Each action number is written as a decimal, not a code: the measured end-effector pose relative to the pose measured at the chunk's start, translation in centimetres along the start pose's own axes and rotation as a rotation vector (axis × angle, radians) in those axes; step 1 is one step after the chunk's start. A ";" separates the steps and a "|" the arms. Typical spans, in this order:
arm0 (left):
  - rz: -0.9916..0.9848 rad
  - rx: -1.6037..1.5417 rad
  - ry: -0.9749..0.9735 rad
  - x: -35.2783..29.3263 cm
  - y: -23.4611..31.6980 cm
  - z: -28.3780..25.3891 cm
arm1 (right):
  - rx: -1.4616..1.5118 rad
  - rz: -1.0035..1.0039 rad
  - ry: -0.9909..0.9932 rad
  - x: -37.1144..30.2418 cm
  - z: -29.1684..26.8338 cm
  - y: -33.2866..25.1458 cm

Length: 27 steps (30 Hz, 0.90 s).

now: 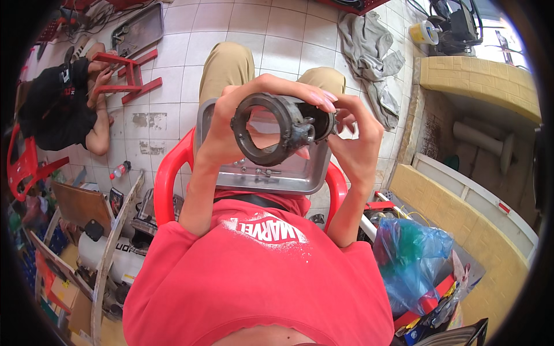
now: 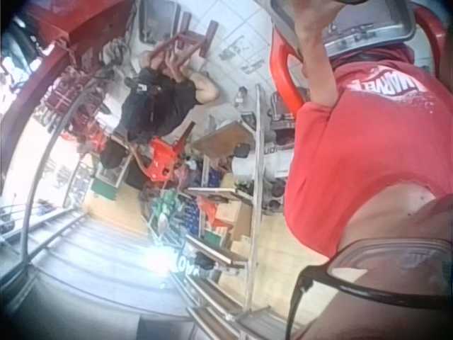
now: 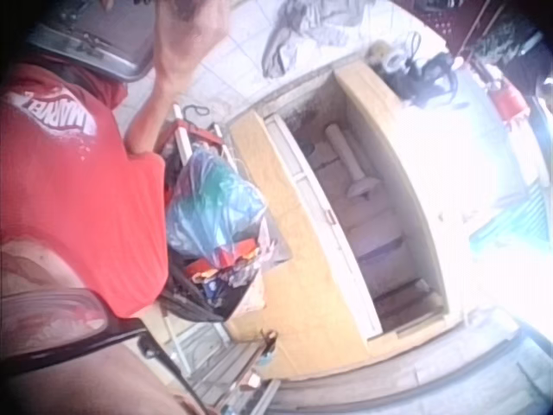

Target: The person sits on a chair and assembles a mechanical component, likely a piston, on a metal tray resting on their lap. They insert a ring into the cylinder, attach a connecting rod, and rotate the assembly to inspect the fit.

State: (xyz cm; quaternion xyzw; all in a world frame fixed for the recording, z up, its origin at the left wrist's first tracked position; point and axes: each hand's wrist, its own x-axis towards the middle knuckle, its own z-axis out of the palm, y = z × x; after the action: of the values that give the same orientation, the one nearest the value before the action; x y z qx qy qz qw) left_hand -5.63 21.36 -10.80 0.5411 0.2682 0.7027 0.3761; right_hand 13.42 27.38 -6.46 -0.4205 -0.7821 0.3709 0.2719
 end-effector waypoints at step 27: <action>-0.020 0.034 0.015 -0.1 0.2 -0.5 | -0.008 -0.129 -0.041 0.0 0.6 0.2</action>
State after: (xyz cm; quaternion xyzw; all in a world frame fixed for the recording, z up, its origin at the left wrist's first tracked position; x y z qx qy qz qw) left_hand -6.17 21.21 -10.86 0.5395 0.2883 0.6982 0.3720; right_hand 13.11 27.29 -6.98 -0.3628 -0.8145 0.3579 0.2774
